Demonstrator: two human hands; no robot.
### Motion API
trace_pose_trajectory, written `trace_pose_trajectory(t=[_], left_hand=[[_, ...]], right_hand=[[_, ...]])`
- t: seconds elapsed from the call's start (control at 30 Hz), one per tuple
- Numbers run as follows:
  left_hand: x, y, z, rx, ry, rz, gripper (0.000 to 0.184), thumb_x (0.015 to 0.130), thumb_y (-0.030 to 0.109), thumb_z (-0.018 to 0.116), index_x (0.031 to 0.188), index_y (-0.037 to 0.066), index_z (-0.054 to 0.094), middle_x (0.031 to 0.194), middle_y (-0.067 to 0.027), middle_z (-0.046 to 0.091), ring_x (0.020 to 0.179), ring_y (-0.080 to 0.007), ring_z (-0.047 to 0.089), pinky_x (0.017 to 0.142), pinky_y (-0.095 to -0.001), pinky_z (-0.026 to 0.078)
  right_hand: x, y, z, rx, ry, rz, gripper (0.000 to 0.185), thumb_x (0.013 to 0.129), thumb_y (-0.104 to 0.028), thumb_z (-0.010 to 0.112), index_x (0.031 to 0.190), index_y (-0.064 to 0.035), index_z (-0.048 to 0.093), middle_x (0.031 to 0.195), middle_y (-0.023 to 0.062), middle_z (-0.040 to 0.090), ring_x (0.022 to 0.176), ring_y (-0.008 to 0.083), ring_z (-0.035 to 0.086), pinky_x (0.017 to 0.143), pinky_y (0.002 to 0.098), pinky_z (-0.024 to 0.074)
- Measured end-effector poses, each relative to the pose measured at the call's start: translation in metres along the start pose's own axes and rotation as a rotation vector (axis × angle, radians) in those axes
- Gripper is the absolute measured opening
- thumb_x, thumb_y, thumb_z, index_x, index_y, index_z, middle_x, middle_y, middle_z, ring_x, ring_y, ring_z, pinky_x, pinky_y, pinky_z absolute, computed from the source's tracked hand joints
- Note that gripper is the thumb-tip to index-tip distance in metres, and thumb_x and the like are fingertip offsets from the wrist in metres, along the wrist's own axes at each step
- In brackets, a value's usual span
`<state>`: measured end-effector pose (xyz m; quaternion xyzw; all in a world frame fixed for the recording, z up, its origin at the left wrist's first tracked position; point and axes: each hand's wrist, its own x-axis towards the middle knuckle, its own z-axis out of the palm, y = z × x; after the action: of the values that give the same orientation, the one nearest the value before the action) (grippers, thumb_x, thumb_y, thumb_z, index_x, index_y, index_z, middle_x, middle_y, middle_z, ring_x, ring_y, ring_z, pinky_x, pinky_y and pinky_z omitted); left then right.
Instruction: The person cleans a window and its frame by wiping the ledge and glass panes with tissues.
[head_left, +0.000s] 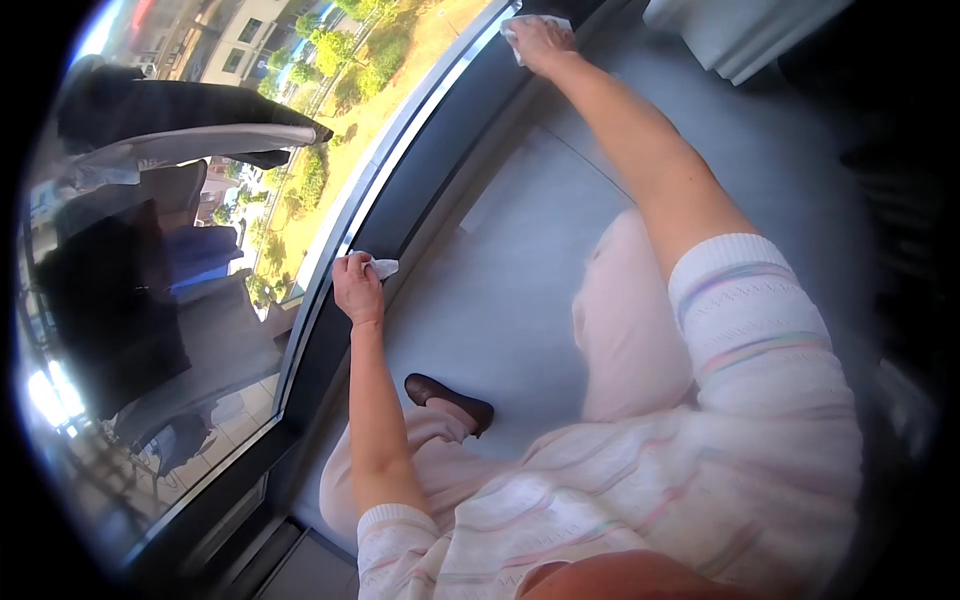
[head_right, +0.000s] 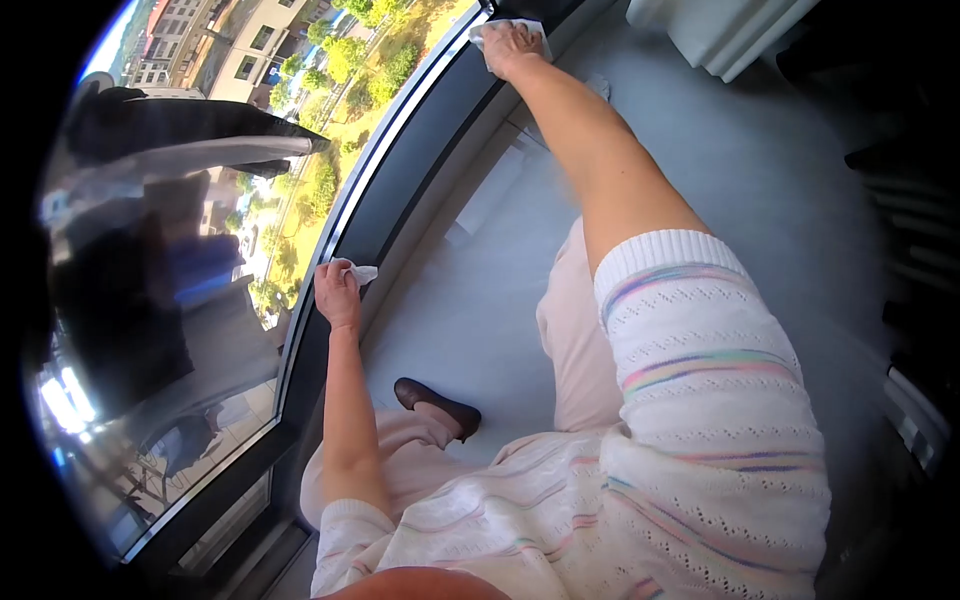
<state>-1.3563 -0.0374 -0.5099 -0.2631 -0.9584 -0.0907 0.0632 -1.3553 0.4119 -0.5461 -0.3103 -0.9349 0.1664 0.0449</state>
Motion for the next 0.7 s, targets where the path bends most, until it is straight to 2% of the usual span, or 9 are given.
trace_pose_trajectory(t=[0.07, 0.13, 0.2, 0.27, 0.33, 0.4, 0.47, 0.53, 0.7], left_hand=[[-0.003, -0.005, -0.002, -0.038, 0.051, -0.083, 0.011, 0.071, 0.012, 0.059, 0.081, 0.011, 0.062, 0.088, -0.0056, 0.053, 0.078, -0.0240, 0.054, 0.069, -0.0333, 0.044], [-0.007, -0.024, 0.008, -0.080, 0.086, -0.173, 0.016, 0.069, 0.017, 0.062, 0.084, 0.011, 0.064, 0.089, -0.0054, 0.054, 0.080, -0.0213, 0.055, 0.069, -0.0311, 0.044], [-0.013, -0.035, 0.019, 0.045, 0.162, -0.113, 0.016, 0.069, 0.016, 0.062, 0.083, 0.011, 0.064, 0.089, -0.0057, 0.054, 0.079, -0.0209, 0.055, 0.069, -0.0312, 0.045], [-0.015, -0.031, 0.028, -0.132, 0.156, -0.268, 0.015, 0.069, 0.015, 0.062, 0.082, 0.011, 0.064, 0.089, -0.0060, 0.054, 0.080, -0.0224, 0.055, 0.070, -0.0321, 0.045], [-0.014, -0.016, 0.030, -0.045, 0.229, -0.239, 0.012, 0.069, 0.014, 0.061, 0.081, 0.011, 0.063, 0.087, -0.0064, 0.055, 0.081, -0.0238, 0.054, 0.070, -0.0334, 0.045], [-0.017, 0.002, 0.033, -0.109, 0.231, -0.190, 0.010, 0.070, 0.012, 0.059, 0.079, 0.011, 0.062, 0.084, -0.0067, 0.055, 0.080, -0.0245, 0.054, 0.070, -0.0341, 0.045], [-0.024, 0.021, 0.031, -0.138, 0.181, -0.139, 0.009, 0.071, 0.011, 0.057, 0.078, 0.011, 0.062, 0.083, -0.0063, 0.054, 0.079, -0.0245, 0.054, 0.068, -0.0343, 0.045], [-0.038, 0.034, 0.035, -0.193, 0.135, -0.139, 0.009, 0.070, 0.009, 0.056, 0.077, 0.011, 0.062, 0.080, -0.0067, 0.054, 0.077, -0.0250, 0.054, 0.067, -0.0344, 0.045], [-0.071, 0.057, 0.021, -0.240, -0.167, -0.214, 0.010, 0.068, 0.007, 0.054, 0.072, 0.011, 0.062, 0.080, -0.0091, 0.055, 0.081, -0.0282, 0.054, 0.069, -0.0390, 0.045]], right_hand=[[0.012, 0.005, 0.004, 0.048, 0.050, -0.006, 0.027, 0.085, -0.015, 0.041, 0.110, -0.0121, 0.050, 0.117, 0.0119, 0.048, 0.110, 0.0284, 0.046, 0.086, 0.0396, 0.0398], [-0.001, -0.008, -0.010, 0.081, 0.093, -0.053, 0.029, 0.085, -0.029, 0.042, 0.095, -0.0048, 0.056, 0.088, 0.0205, 0.060, 0.086, 0.0355, 0.058, 0.076, 0.0444, 0.0450], [-0.008, -0.018, -0.024, 0.089, 0.007, -0.023, 0.030, 0.085, -0.030, 0.044, 0.098, -0.0062, 0.055, 0.093, 0.0171, 0.059, 0.090, 0.0329, 0.057, 0.078, 0.0428, 0.0446], [-0.008, -0.028, 0.017, 0.048, 0.277, -0.068, 0.029, 0.085, -0.028, 0.043, 0.100, -0.0068, 0.054, 0.103, 0.0159, 0.055, 0.097, 0.0319, 0.053, 0.082, 0.0418, 0.0421], [-0.012, -0.056, 0.030, 0.104, 0.146, -0.073, 0.027, 0.087, -0.025, 0.040, 0.100, -0.0056, 0.054, 0.108, 0.0162, 0.052, 0.101, 0.0305, 0.050, 0.085, 0.0413, 0.0401], [-0.033, -0.089, 0.048, -0.013, 0.259, -0.097, 0.025, 0.087, -0.019, 0.043, 0.102, -0.0021, 0.053, 0.105, 0.0146, 0.055, 0.096, 0.0277, 0.053, 0.080, 0.0387, 0.0424], [-0.081, -0.115, 0.059, 0.019, 0.247, -0.295, 0.019, 0.080, -0.012, 0.044, 0.098, -0.0075, 0.051, 0.105, 0.0130, 0.051, 0.097, 0.0276, 0.051, 0.079, 0.0385, 0.0417], [-0.127, -0.148, 0.076, 0.122, 0.340, -0.535, 0.015, 0.077, -0.012, 0.046, 0.090, -0.0069, 0.051, 0.094, 0.0110, 0.051, 0.087, 0.0262, 0.051, 0.073, 0.0388, 0.0415], [-0.208, -0.201, 0.087, 0.307, -0.057, -0.836, 0.017, 0.079, -0.016, 0.047, 0.093, -0.0128, 0.056, 0.094, 0.0077, 0.055, 0.092, 0.0248, 0.052, 0.080, 0.0375, 0.0408]])
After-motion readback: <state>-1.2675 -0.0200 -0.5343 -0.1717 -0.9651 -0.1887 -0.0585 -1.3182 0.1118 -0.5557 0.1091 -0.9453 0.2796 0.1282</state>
